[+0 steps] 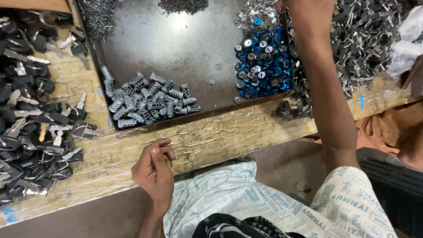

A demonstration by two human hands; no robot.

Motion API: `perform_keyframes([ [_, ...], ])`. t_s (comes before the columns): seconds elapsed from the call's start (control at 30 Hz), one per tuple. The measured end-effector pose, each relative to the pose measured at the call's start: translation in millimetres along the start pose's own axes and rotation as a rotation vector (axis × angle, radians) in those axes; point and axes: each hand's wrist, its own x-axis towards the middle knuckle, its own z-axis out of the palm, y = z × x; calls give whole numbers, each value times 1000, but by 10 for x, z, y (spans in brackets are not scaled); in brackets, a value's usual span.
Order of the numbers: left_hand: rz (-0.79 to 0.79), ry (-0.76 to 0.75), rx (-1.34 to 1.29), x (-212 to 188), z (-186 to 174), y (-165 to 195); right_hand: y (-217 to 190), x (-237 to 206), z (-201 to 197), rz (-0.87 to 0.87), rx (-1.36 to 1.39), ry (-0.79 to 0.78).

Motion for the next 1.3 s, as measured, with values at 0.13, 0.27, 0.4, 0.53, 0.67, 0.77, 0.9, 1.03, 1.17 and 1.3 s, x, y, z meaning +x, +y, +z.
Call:
perform_keyframes([
  [0.13, 10, -41, 71, -6, -7, 16, -18, -206, 274, 32, -317, -222],
  [0.27, -14, -65, 114, -4, -9, 19, 11, -271, 520, -116, -843, -251],
  [0.4, -23, -59, 143, 2, -3, 44, 121, -310, 552, -115, -838, -285],
  [0.53, -10, -62, 164, 5, -1, 80, 47, -339, 415, -132, -740, -321],
  [0.67, -72, -35, 121, 10, 24, 98, -483, -326, 439, -63, -548, -208],
  [0.77, -72, -31, 13, -2, 81, 107, -1105, -608, 649, 70, -207, -269],
  [0.9, -34, -232, -232, -78, 202, 117, -1472, -1379, 932, -292, -262, -358],
  [1.03, -206, -267, -523, -158, 287, 105, -1366, -1817, 968, -577, -314, -279],
  [1.17, -263, -179, -701, -121, 269, 31, -1425, -1610, 992, -429, -182, -429],
  [1.3, -189, -119, -352, -44, 223, -47, -1235, -960, 925, -210, -160, -501],
])
